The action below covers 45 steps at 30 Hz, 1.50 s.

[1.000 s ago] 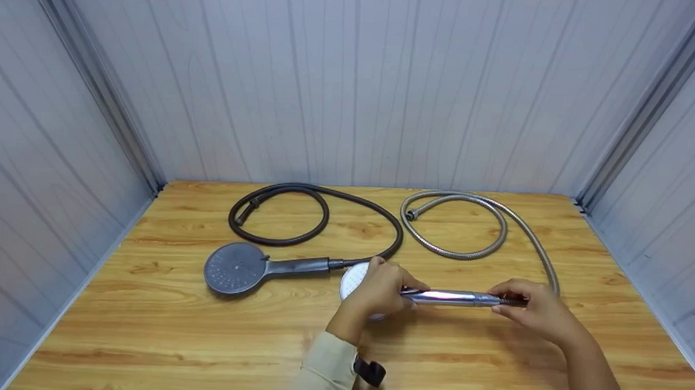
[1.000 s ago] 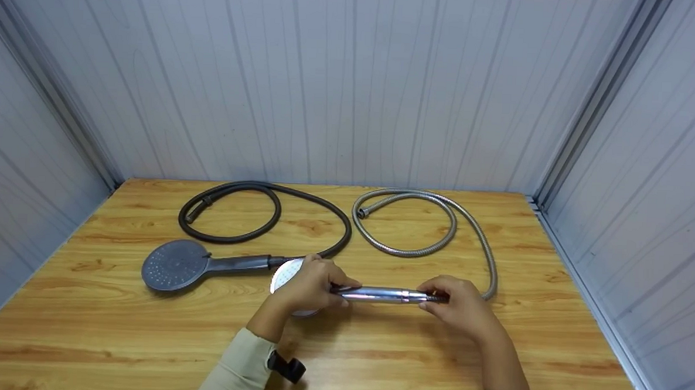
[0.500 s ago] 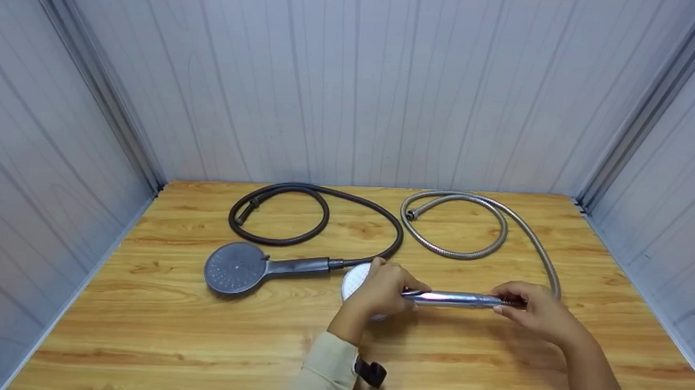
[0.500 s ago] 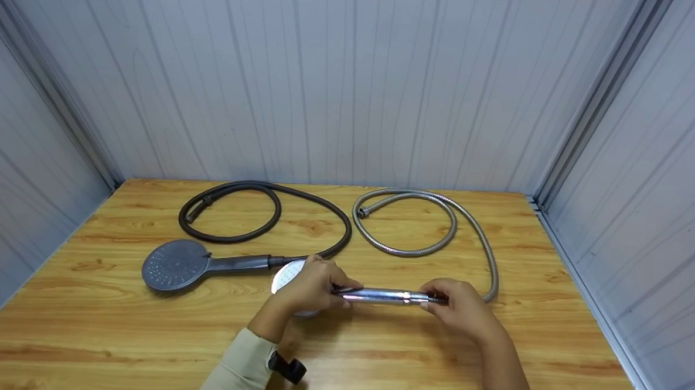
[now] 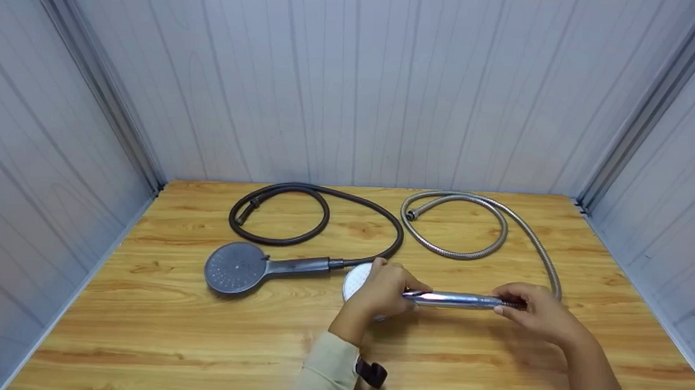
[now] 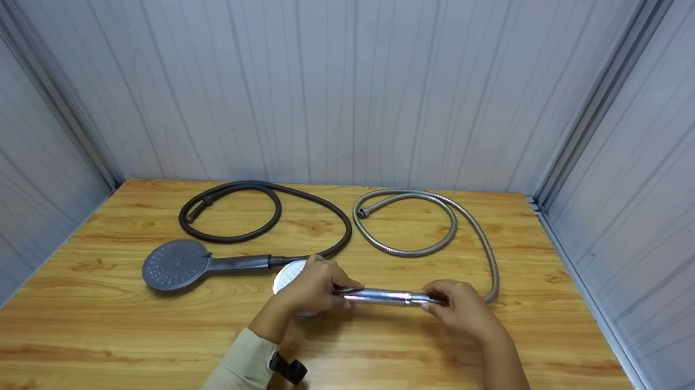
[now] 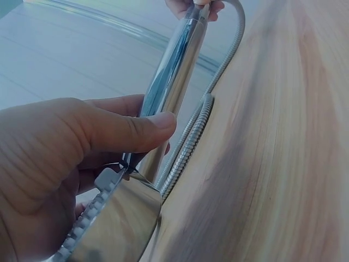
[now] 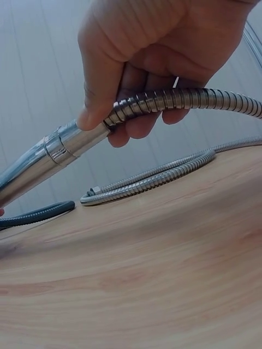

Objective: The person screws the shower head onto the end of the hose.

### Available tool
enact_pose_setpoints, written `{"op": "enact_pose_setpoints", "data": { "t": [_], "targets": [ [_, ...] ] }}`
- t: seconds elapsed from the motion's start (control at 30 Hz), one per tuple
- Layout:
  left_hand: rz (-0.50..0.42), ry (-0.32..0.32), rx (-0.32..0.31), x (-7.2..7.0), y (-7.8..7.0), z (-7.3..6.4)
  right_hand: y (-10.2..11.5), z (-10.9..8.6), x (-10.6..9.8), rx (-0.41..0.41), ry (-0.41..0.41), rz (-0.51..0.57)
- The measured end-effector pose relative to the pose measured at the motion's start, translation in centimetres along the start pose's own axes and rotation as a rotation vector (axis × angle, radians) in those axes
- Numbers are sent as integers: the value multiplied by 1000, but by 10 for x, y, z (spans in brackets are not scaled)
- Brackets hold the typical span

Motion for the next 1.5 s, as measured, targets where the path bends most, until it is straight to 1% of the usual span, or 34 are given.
{"op": "enact_pose_setpoints", "data": {
  "t": [0.17,0.37,0.63,0.87,1.13,1.37,1.5],
  "targets": [
    [0,5,-14,2,1,0,-4,0,0,41,5,-22],
    [16,7,-17,3,1,2,-6,0,-2,83,11,13],
    [62,-9,-8,4,-2,1,-10,0,0,73,14,27],
    [64,-13,-19,8,-3,2,-12,-2,-2,90,20,53],
    [90,-20,-26,11,-7,8,-20,-5,-8,120,22,79],
    [119,5,-53,14,-11,15,-28,-7,-12,127,31,80],
    [152,12,-46,13,-16,21,-30,-10,-15,120,30,76]
  ]
}}
Point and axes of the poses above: each hand's wrist, its own z-axis towards the middle knuckle, its own x-axis out of the palm, y = z × x, the point moved 7 cm from there along z, towards the middle knuckle, and after that the axes turned 11 degrees about y, right-handed, at the moved point
